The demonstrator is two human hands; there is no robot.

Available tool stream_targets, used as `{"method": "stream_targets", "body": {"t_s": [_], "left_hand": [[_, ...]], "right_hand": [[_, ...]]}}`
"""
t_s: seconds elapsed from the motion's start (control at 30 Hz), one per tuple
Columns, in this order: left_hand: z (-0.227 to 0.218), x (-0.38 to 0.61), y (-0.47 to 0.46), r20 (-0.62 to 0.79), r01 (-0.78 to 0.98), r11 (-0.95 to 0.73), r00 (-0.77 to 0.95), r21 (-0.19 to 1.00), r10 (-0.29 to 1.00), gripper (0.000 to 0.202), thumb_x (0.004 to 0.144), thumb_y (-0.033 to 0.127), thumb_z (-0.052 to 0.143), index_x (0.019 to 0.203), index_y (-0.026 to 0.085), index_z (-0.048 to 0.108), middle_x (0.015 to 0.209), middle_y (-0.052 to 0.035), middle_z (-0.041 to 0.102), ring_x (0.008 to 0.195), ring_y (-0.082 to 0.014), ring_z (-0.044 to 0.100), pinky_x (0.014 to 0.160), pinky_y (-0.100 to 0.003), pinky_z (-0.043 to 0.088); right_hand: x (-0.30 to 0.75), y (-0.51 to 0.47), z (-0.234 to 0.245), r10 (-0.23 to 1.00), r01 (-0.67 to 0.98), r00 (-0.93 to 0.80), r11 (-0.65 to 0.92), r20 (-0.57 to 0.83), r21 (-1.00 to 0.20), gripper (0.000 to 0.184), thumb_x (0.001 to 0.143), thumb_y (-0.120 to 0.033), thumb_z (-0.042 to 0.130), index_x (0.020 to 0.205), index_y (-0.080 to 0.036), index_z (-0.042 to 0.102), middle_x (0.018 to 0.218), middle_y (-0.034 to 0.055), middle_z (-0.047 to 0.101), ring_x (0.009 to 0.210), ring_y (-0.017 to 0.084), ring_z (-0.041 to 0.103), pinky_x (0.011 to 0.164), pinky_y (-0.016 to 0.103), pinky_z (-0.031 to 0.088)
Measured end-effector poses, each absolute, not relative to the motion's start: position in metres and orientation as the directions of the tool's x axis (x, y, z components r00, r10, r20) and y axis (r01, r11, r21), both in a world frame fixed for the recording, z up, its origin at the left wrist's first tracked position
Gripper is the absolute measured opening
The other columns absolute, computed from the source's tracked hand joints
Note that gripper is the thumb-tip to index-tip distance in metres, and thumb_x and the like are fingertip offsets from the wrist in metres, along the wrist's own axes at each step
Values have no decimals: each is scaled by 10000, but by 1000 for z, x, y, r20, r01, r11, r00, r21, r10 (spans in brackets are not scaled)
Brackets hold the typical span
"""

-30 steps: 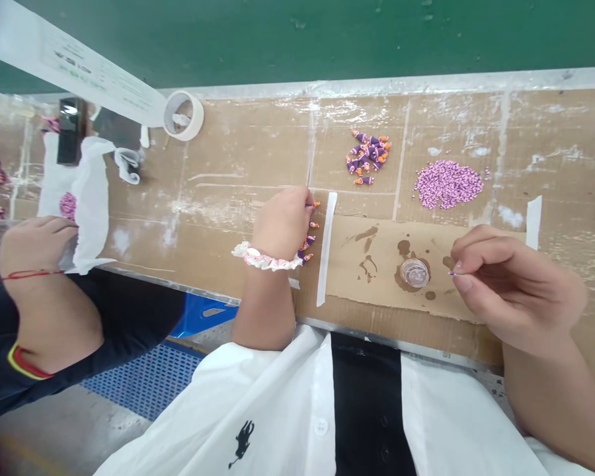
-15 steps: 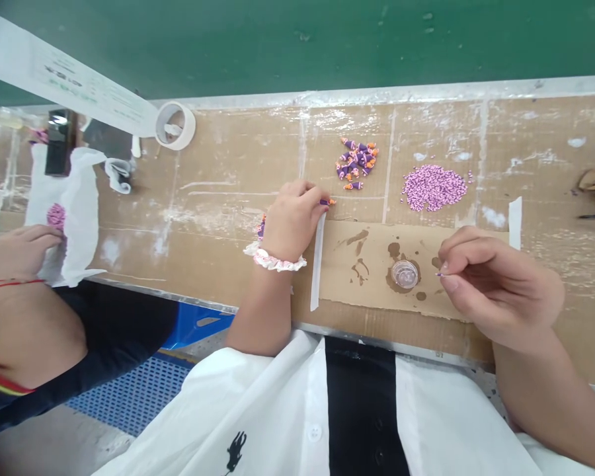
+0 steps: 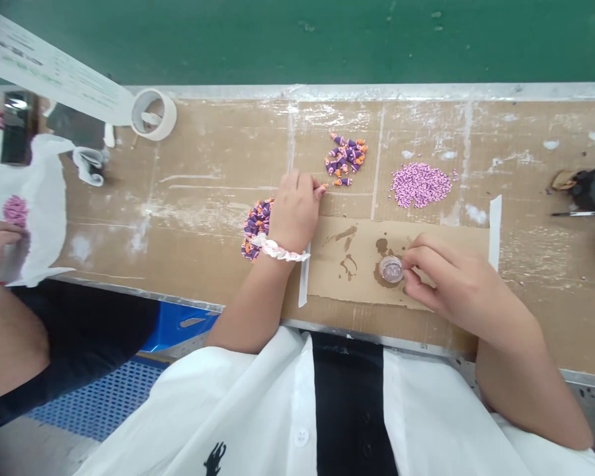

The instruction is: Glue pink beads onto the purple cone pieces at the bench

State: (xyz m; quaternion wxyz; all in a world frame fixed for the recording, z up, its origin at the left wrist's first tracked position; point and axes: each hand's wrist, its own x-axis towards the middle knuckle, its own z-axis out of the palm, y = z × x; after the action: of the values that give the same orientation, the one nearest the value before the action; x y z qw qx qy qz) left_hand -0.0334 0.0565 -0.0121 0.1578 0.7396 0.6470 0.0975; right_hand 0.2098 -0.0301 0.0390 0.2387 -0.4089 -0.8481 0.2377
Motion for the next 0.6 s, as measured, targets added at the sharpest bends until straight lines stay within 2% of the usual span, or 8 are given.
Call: {"method": "stream_targets", "body": {"t_s": [0.07,0.13,0.2,0.27,0.37,0.47,0.6], "left_hand": [[-12,-34,55,-31,795,-53,90,605,995,138,953,256,474,893,152,543,1001,-103,602,969,-192,549,888,-312,419],[-9,-34,52,-48,526,1,76,850,996,167,933,294,528,821,170,523,811,-29,561,766,-126,520,748,-255,427],[-3,-33,47,-94,212,65,126,975,988,229,896,350,590,767,175,521,662,25,456,595,-82,416,599,-223,375],[4,-31,42,-160,-29,169,205,985,966,284,846,410,649,740,178,525,606,51,373,511,-57,310,502,-211,293],[12,-25,35,-268,-247,344,294,906,918,328,822,449,671,726,188,497,573,69,294,472,-44,254,451,-195,212],[16,-21,31,-316,-352,442,362,825,877,322,852,412,648,720,187,459,553,77,256,460,-38,286,447,-171,214],[17,-17,28,-368,-384,523,408,761,835,309,891,390,601,730,182,438,560,79,293,434,-21,304,429,-156,209]], "right_hand": [[209,-31,40,785,649,-602,588,146,-482,74,910,-163,518,858,-216,508,798,21,594,595,121,526,514,260,387],[207,-34,40,776,675,-623,595,94,-436,99,933,-181,473,840,-207,495,779,19,591,564,119,503,490,265,348],[206,-35,39,767,683,-637,606,72,-409,118,937,-189,462,824,-204,492,750,15,574,545,121,487,472,271,316],[207,-35,38,761,689,-645,615,60,-384,131,934,-190,464,806,-206,487,735,12,561,542,127,483,466,273,303],[209,-35,37,754,694,-655,625,48,-357,136,935,-192,464,800,-210,477,728,10,556,542,132,478,465,274,306],[210,-35,39,752,695,-657,629,48,-348,129,937,-188,459,811,-208,477,732,10,558,537,130,470,469,272,314],[209,-36,40,754,696,-657,619,26,-365,125,932,-189,472,809,-210,483,735,8,560,536,128,472,468,269,302]]}}
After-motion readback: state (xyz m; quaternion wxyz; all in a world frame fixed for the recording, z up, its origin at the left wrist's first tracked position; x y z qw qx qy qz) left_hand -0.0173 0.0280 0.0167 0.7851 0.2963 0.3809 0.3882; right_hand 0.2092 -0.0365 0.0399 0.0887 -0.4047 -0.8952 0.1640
